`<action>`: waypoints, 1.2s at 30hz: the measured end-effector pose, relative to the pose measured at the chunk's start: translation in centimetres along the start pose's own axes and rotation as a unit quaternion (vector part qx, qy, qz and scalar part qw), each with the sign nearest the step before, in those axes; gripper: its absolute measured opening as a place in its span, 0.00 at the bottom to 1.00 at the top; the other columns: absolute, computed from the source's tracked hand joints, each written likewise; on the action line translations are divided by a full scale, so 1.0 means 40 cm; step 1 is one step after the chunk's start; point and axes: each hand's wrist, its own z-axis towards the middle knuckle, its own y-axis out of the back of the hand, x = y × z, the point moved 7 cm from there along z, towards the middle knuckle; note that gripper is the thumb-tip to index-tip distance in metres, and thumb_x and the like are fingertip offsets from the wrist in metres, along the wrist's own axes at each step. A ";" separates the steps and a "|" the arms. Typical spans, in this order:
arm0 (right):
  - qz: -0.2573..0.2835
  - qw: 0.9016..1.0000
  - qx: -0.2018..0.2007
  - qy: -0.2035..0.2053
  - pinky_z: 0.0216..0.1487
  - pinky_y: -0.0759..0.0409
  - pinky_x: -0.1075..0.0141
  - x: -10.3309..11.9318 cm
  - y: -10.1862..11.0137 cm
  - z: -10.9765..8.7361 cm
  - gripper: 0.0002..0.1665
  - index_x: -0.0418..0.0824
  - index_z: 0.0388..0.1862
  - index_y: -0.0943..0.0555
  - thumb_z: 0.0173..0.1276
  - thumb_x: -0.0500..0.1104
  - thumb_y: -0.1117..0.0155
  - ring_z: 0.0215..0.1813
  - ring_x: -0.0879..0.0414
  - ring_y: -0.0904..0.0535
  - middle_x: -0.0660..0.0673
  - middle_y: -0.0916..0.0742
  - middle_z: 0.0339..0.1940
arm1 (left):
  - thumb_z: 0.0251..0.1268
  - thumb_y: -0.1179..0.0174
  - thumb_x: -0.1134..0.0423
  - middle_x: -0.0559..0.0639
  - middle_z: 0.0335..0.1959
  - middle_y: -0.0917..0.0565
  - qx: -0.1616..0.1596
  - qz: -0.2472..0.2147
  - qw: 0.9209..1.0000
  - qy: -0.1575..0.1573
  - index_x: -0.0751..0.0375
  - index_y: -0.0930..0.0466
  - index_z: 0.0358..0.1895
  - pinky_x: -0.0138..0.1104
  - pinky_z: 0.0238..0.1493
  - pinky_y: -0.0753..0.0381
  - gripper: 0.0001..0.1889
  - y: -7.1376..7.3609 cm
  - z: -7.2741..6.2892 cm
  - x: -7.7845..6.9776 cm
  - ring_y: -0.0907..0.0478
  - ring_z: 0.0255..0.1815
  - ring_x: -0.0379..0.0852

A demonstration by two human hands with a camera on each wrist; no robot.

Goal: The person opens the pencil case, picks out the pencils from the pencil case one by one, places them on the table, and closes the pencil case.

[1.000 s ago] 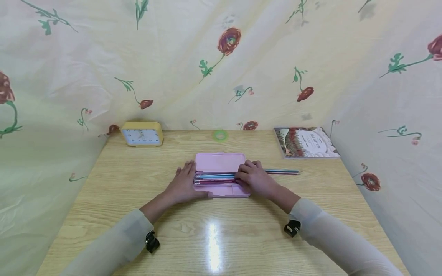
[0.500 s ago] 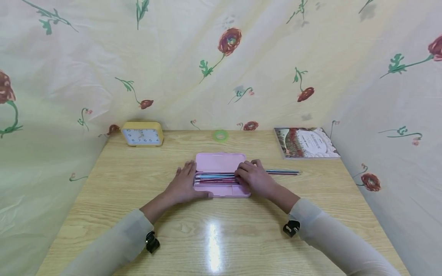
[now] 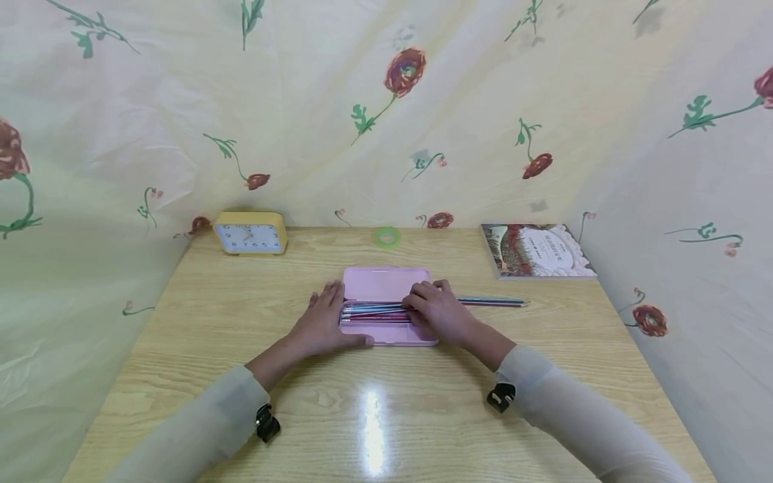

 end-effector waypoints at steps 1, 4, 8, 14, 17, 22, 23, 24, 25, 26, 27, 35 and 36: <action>0.004 1.000 0.001 -0.002 0.61 0.18 0.40 0.004 -0.001 0.005 0.09 0.44 0.52 0.11 0.75 0.40 0.24 0.49 0.51 0.17 0.48 0.12 0.46 | 0.54 0.26 0.21 0.65 0.94 0.57 0.000 0.000 1.000 0.000 0.67 0.63 0.92 0.57 0.95 0.64 0.78 0.000 0.000 0.000 0.63 0.96 0.61; 0.013 1.000 0.005 -0.006 0.62 0.19 0.39 0.019 -0.007 0.022 0.09 0.44 0.52 0.11 0.75 0.40 0.24 0.50 0.50 0.18 0.47 0.12 0.46 | 0.55 0.26 0.21 0.65 0.94 0.56 0.000 0.000 1.000 -0.001 0.67 0.63 0.92 0.57 0.95 0.64 0.78 0.001 -0.001 0.000 0.63 0.96 0.60; 0.012 1.000 0.015 -0.004 0.62 0.20 0.40 0.041 -0.016 0.047 0.11 0.44 0.53 0.11 0.74 0.40 0.25 0.51 0.50 0.18 0.47 0.11 0.47 | 0.55 0.26 0.21 0.65 0.94 0.56 -0.002 0.000 1.000 -0.004 0.67 0.62 0.92 0.58 0.95 0.63 0.77 0.003 -0.003 -0.001 0.63 0.96 0.60; -0.011 1.000 0.004 0.002 0.62 0.20 0.41 0.064 -0.022 0.069 0.12 0.46 0.53 0.10 0.73 0.41 0.25 0.50 0.51 0.19 0.48 0.11 0.47 | 0.56 0.27 0.21 0.65 0.94 0.55 -0.003 0.004 1.000 -0.008 0.68 0.62 0.91 0.58 0.95 0.62 0.77 0.004 -0.005 -0.006 0.63 0.96 0.61; -0.020 1.000 -0.007 -0.001 0.62 0.22 0.41 0.067 -0.021 0.073 0.10 0.46 0.51 0.09 0.72 0.42 0.23 0.50 0.51 0.19 0.49 0.11 0.45 | 0.56 0.27 0.21 0.65 0.94 0.55 -0.004 0.004 1.000 -0.007 0.68 0.61 0.91 0.58 0.95 0.62 0.77 0.004 -0.005 -0.006 0.63 0.96 0.61; -0.028 0.999 -0.011 -0.009 0.63 0.25 0.41 0.066 -0.018 0.078 0.08 0.48 0.48 0.08 0.72 0.43 0.21 0.49 0.52 0.22 0.51 0.11 0.44 | 0.55 0.27 0.20 0.65 0.94 0.55 -0.005 0.000 1.000 -0.007 0.68 0.62 0.91 0.58 0.95 0.63 0.77 0.002 0.000 0.001 0.62 0.96 0.61; -0.029 0.999 -0.011 -0.009 0.64 0.25 0.41 0.065 -0.017 0.079 0.08 0.48 0.48 0.08 0.72 0.43 0.21 0.49 0.52 0.23 0.51 0.11 0.44 | 0.55 0.27 0.20 0.65 0.94 0.55 -0.005 0.001 1.000 -0.006 0.67 0.62 0.92 0.58 0.95 0.63 0.78 0.002 0.001 0.002 0.62 0.96 0.61; -0.030 0.999 -0.012 -0.010 0.64 0.26 0.40 0.065 -0.016 0.079 0.08 0.48 0.48 0.08 0.72 0.44 0.21 0.49 0.52 0.23 0.52 0.12 0.44 | 0.55 0.27 0.20 0.65 0.94 0.55 -0.006 0.001 1.000 -0.006 0.67 0.62 0.92 0.58 0.95 0.63 0.78 0.002 0.002 0.003 0.62 0.96 0.61; -0.031 0.999 -0.013 -0.010 0.64 0.26 0.40 0.064 -0.014 0.079 0.08 0.49 0.49 0.07 0.72 0.44 0.21 0.50 0.52 0.23 0.52 0.12 0.44 | 0.54 0.27 0.20 0.65 0.94 0.55 -0.006 0.001 1.000 -0.006 0.67 0.62 0.91 0.57 0.95 0.63 0.78 0.002 0.003 0.004 0.62 0.96 0.61; -0.033 0.999 -0.015 -0.010 0.64 0.26 0.40 0.063 -0.012 0.079 0.08 0.49 0.49 0.07 0.72 0.44 0.21 0.50 0.52 0.23 0.52 0.13 0.44 | 0.54 0.27 0.19 0.65 0.94 0.55 -0.006 0.002 1.000 -0.007 0.68 0.62 0.91 0.57 0.95 0.63 0.78 0.002 0.004 0.004 0.62 0.96 0.61; -0.034 0.999 -0.017 -0.011 0.65 0.25 0.40 0.062 -0.010 0.078 0.09 0.49 0.49 0.07 0.72 0.45 0.21 0.50 0.51 0.24 0.52 0.13 0.44 | 0.54 0.27 0.19 0.65 0.94 0.55 -0.006 0.002 1.000 -0.007 0.68 0.62 0.91 0.57 0.95 0.63 0.78 0.002 0.004 0.004 0.62 0.96 0.61; -0.051 0.997 -0.053 -0.023 0.65 0.21 0.35 0.041 0.019 0.062 0.07 0.50 0.48 0.06 0.72 0.46 0.20 0.54 0.48 0.24 0.49 0.16 0.47 | 0.53 0.27 0.19 0.65 0.94 0.56 -0.003 0.003 1.000 -0.001 0.68 0.62 0.91 0.57 0.95 0.63 0.79 0.002 0.003 0.003 0.63 0.96 0.62; -0.053 0.997 -0.059 -0.024 0.65 0.20 0.34 0.038 0.023 0.059 0.07 0.50 0.47 0.06 0.72 0.46 0.20 0.54 0.48 0.24 0.49 0.16 0.48 | 0.53 0.27 0.19 0.65 0.94 0.56 -0.002 0.003 1.000 0.000 0.68 0.62 0.91 0.57 0.95 0.63 0.79 0.002 0.003 0.003 0.63 0.96 0.62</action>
